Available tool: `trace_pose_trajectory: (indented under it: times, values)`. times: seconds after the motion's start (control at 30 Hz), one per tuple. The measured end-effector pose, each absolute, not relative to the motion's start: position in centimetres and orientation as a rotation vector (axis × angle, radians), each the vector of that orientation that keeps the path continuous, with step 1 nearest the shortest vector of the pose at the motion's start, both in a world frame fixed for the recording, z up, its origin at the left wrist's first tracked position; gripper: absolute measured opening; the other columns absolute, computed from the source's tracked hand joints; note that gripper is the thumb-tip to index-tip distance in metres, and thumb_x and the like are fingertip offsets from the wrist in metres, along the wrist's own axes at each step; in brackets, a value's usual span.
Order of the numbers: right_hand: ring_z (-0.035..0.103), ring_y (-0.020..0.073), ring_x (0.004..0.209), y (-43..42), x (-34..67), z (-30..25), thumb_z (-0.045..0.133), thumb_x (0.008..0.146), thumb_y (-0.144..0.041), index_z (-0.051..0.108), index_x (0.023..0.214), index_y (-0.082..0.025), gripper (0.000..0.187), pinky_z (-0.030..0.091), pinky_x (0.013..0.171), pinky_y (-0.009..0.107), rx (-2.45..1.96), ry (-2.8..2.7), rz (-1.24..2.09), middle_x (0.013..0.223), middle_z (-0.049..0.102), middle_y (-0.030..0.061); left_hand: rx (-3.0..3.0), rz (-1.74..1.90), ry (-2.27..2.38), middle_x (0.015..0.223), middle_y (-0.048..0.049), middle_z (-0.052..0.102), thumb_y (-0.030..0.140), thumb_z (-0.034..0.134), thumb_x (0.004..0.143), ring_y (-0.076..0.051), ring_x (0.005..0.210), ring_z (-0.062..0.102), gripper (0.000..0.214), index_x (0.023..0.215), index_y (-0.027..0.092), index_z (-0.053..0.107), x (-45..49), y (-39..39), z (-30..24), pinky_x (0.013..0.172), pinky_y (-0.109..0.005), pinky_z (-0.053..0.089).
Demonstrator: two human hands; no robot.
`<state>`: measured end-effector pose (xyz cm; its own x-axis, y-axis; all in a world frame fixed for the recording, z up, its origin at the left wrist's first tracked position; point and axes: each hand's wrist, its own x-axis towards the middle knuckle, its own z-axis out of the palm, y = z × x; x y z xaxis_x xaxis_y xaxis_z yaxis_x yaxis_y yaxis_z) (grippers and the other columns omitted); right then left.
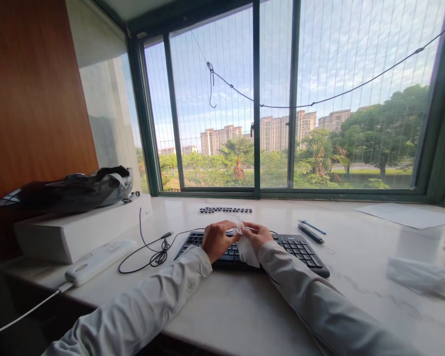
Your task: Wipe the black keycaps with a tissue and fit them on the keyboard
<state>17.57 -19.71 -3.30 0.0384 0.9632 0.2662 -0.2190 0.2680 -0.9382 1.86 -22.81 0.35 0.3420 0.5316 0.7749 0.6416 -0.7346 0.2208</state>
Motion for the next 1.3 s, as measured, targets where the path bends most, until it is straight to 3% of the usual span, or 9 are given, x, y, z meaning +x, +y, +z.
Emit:
trace_pose_trajectory:
  times: [0.4, 0.77, 1.3]
  values:
    - [0.068, 0.0245, 0.070, -19.8, 18.9, -2.6, 0.087, 0.041, -0.037, 0.073, 0.082, -0.012, 0.050, 0.052, 0.064, 0.032, -0.988, -1.228, 1.069, 0.077, 0.073, 0.0136, -2.521, -1.305, -1.089, 0.097, -0.0001, 0.072, 0.035, 0.066, 0.078, -0.017, 0.090, 0.066, 0.019, 0.093, 0.026, 0.072, 1.8, -22.3, 0.0, 0.076, -0.026, 0.049]
    - [0.065, 0.0247, 0.067, -20.2, 18.2, -2.4, 0.078, 0.040, -0.062, 0.074, 0.083, -0.008, 0.070, 0.050, 0.061, 0.034, -0.914, -1.286, 1.024, 0.075, 0.071, 0.0145, -2.458, -1.361, -1.179, 0.094, 0.0045, 0.072, 0.039, 0.064, 0.079, -0.015, 0.090, 0.065, 0.017, 0.089, 0.028, 0.071, 1.9, -22.9, 0.6, 0.078, -0.024, 0.047]
    - [0.055, 0.0152, 0.052, -19.8, 18.6, -2.4, 0.077, 0.042, -0.064, 0.075, 0.077, -0.007, 0.067, 0.042, 0.055, 0.029, -0.957, -1.251, 1.128, 0.063, 0.067, 0.0099, -2.393, -1.411, -1.170, 0.089, 0.0021, 0.073, 0.037, 0.060, 0.083, -0.014, 0.084, 0.067, 0.017, 0.089, 0.028, 0.074, 1.7, -22.9, 0.5, 0.071, -0.022, 0.046]
